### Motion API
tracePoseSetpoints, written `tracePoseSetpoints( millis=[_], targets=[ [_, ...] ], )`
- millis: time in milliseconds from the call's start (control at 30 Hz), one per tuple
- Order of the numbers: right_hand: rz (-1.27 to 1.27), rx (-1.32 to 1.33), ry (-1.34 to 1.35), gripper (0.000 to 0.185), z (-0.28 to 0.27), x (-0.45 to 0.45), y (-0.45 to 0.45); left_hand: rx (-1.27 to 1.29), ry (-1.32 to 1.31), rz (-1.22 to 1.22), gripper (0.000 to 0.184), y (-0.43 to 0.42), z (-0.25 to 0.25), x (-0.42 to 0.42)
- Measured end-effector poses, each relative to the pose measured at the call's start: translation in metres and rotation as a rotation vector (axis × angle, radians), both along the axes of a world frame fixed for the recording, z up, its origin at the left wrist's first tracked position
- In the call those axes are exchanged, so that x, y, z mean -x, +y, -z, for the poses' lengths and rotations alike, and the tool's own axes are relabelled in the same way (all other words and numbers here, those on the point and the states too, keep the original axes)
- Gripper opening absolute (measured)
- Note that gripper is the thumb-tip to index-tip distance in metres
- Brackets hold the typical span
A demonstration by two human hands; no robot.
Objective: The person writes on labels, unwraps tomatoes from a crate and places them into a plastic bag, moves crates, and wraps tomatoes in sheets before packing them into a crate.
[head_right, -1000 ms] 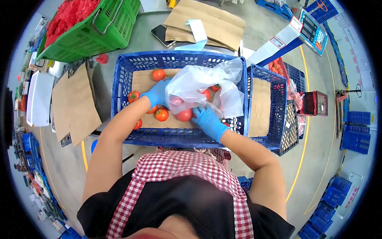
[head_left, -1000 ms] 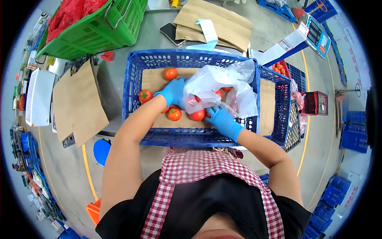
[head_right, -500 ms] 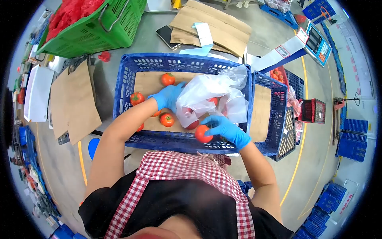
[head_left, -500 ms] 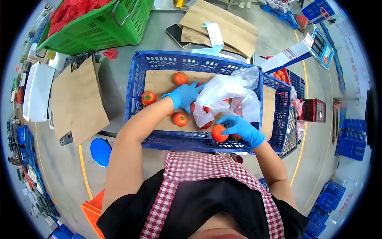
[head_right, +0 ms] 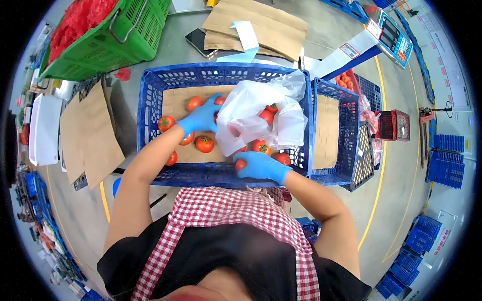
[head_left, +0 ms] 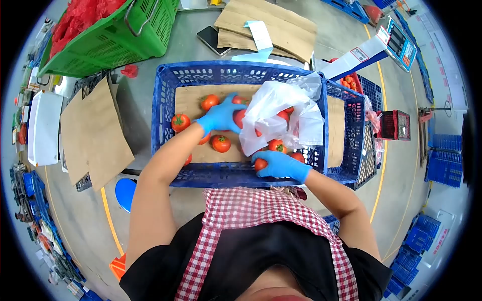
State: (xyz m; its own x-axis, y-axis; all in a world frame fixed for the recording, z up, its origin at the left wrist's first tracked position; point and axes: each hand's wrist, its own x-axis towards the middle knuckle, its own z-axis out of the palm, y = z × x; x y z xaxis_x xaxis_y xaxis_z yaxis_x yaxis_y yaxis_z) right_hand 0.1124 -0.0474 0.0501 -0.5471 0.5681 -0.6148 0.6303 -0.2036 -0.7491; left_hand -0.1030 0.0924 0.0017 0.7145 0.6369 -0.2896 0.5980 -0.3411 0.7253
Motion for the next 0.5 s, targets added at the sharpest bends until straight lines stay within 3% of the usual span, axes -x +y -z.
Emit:
tracePoseSetpoints(
  millis=[33, 100, 167, 233, 300, 367, 433, 467, 500],
  targets=[
    [-0.009, 0.022, 0.032, 0.050, -0.024, -0.005, 0.003, 0.066, -0.044, -0.049, 0.083, 0.001, -0.003, 0.013],
    [0.144, 0.226, 0.350, 0.044, -0.063, -0.027, 0.011, 0.208, -0.138, -0.137, 0.082, -0.005, -0.009, 0.037],
    [0.518, 0.453, 0.669, 0.042, -0.081, -0.053, 0.020, 0.661, -0.434, -0.300, 0.071, -0.011, -0.027, 0.066],
    [0.835, 0.300, 0.572, 0.043, -0.076, -0.060, 0.036, 0.944, -0.753, -0.439, 0.064, -0.026, -0.047, 0.099],
    [0.931, 0.115, 0.435, 0.047, -0.041, -0.061, 0.054, 1.185, -0.806, -0.553, 0.063, -0.024, -0.091, 0.092],
    [1.011, 0.108, 0.394, 0.049, -0.028, -0.060, 0.067, 1.088, -0.849, -0.473, 0.058, -0.035, -0.116, 0.076],
    [1.076, 0.079, 0.419, 0.053, -0.012, -0.057, 0.076, 0.769, -0.881, -0.243, 0.053, -0.055, -0.125, 0.043],
    [1.092, -0.048, 0.373, 0.062, -0.011, -0.054, 0.074, 0.664, -0.903, -0.159, 0.052, -0.063, -0.127, 0.023],
    [0.947, -0.248, 0.395, 0.074, 0.004, -0.064, 0.075, 0.769, -0.943, -0.187, 0.054, -0.070, -0.124, -0.003]
  ],
)
